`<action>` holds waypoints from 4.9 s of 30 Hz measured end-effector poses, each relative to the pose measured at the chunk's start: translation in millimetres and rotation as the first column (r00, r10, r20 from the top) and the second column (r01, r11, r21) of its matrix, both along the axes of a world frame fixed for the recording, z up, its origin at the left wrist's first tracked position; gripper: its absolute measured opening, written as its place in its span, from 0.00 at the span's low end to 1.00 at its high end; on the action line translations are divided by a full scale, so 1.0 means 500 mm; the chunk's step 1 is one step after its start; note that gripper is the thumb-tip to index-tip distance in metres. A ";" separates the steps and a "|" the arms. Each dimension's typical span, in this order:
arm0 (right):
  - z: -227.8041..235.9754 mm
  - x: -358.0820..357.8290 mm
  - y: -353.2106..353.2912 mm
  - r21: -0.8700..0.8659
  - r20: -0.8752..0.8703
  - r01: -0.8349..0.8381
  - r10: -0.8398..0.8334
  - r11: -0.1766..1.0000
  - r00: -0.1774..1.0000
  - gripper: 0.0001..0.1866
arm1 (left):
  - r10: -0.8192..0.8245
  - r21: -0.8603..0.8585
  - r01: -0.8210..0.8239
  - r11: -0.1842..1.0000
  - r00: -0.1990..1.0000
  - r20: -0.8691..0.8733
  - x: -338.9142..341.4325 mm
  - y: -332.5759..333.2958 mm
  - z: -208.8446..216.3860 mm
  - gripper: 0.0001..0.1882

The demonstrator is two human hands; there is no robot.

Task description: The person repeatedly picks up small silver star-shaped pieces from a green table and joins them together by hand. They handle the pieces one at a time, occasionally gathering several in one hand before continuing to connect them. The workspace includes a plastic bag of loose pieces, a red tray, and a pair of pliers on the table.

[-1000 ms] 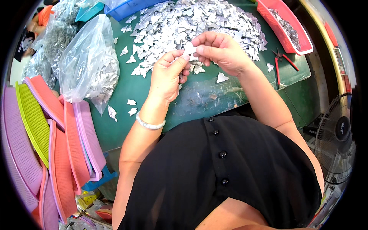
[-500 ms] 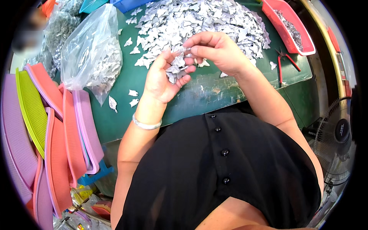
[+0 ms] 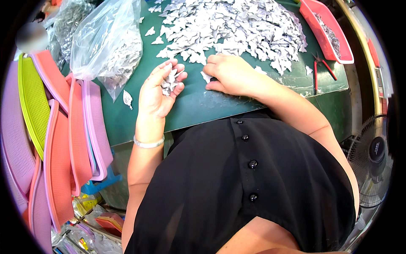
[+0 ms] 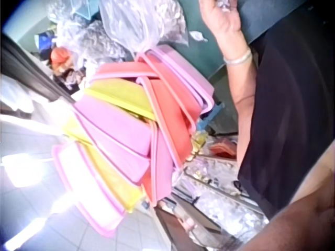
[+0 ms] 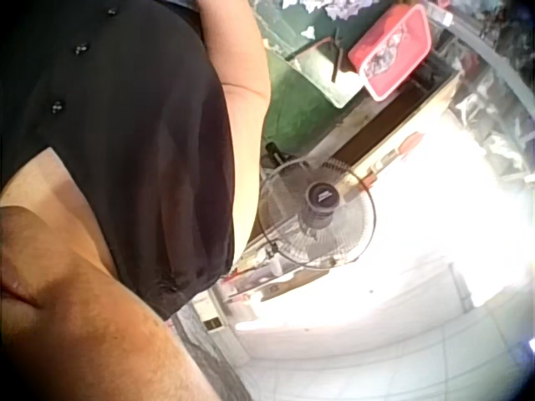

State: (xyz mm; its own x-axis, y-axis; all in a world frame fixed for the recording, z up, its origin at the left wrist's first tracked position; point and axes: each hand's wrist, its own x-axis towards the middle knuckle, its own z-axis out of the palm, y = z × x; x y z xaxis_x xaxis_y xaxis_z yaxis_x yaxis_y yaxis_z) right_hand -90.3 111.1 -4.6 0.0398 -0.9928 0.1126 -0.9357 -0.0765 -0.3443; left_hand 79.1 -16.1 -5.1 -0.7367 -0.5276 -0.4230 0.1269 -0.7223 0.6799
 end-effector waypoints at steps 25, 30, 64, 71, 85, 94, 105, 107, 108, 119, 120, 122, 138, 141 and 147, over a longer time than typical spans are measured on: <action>-0.002 -0.063 -0.017 -0.168 -0.008 0.038 -0.040 0.985 0.999 0.06 | -0.110 0.154 0.128 0.980 0.987 -0.119 -0.005 0.033 -0.029 0.17; 0.039 -0.049 -0.026 0.186 0.644 0.097 -0.196 0.978 0.739 0.09 | -0.057 0.176 0.067 0.982 0.997 -0.061 -0.024 0.056 -0.012 0.18; -0.010 -0.039 -0.082 -0.308 0.139 0.125 -0.086 0.943 0.987 0.07 | -0.043 0.019 0.042 0.999 0.998 0.052 -0.020 0.064 -0.021 0.15; 0.028 -0.004 -0.039 -0.347 0.165 -0.189 0.258 0.919 0.952 0.08 | 0.026 0.207 -0.007 0.978 0.996 -0.086 -0.020 0.057 -0.027 0.21; -0.024 -0.062 -0.085 -0.195 -0.089 0.097 -0.116 0.976 0.989 0.15 | -0.034 0.150 0.039 0.988 0.999 -0.033 -0.016 0.058 -0.032 0.16; -0.012 -0.068 -0.094 -0.113 -0.035 0.120 -0.124 0.986 0.992 0.13 | -0.005 0.168 0.042 0.985 0.977 -0.214 0.002 0.014 0.073 0.15; -0.018 -0.079 -0.093 -0.219 -0.247 -0.040 -0.015 0.975 0.969 0.14 | 0.048 -0.157 -0.129 0.979 0.898 -0.437 0.026 -0.234 0.274 0.15; -0.017 -0.079 -0.093 -0.240 -0.282 -0.123 0.052 0.963 0.958 0.13 | 0.171 -0.339 -0.249 0.907 0.955 -0.243 0.026 -0.272 0.270 0.13; -0.010 -0.079 -0.095 -0.227 -0.288 -0.149 0.080 0.962 0.954 0.13 | 0.176 -0.434 -0.220 0.874 0.974 -0.140 0.030 -0.286 0.268 0.13; -0.017 -0.093 -0.096 -0.243 -0.039 -0.071 0.064 0.967 0.997 0.25 | 0.602 -0.890 0.418 -0.183 0.763 0.235 0.013 -0.230 0.197 0.17; -0.019 -0.094 -0.096 -0.246 -0.038 -0.071 0.063 0.967 0.997 0.25 | 0.585 -0.906 0.300 -0.299 0.808 0.075 0.011 -0.228 0.188 0.14; -0.020 -0.097 -0.092 -0.242 -0.033 -0.068 0.061 0.968 0.998 0.25 | 0.498 -0.933 0.147 -0.328 0.867 -0.039 -0.004 -0.164 0.194 0.11; -0.004 -0.096 -0.099 -0.123 0.508 0.207 -0.118 0.970 0.853 0.12 | 0.348 -0.823 0.556 -0.116 0.799 0.491 -0.107 -0.038 -0.015 0.12; 0.001 -0.109 -0.088 0.191 0.919 0.246 -0.261 0.950 0.295 0.11 | 0.392 -0.797 0.569 -0.205 0.793 0.466 -0.117 -0.026 -0.018 0.12; 0.008 -0.114 -0.070 0.276 0.959 0.051 -0.271 0.960 -0.083 0.11 | 0.315 -0.817 0.575 -0.052 0.786 0.533 -0.124 -0.030 -0.020 0.09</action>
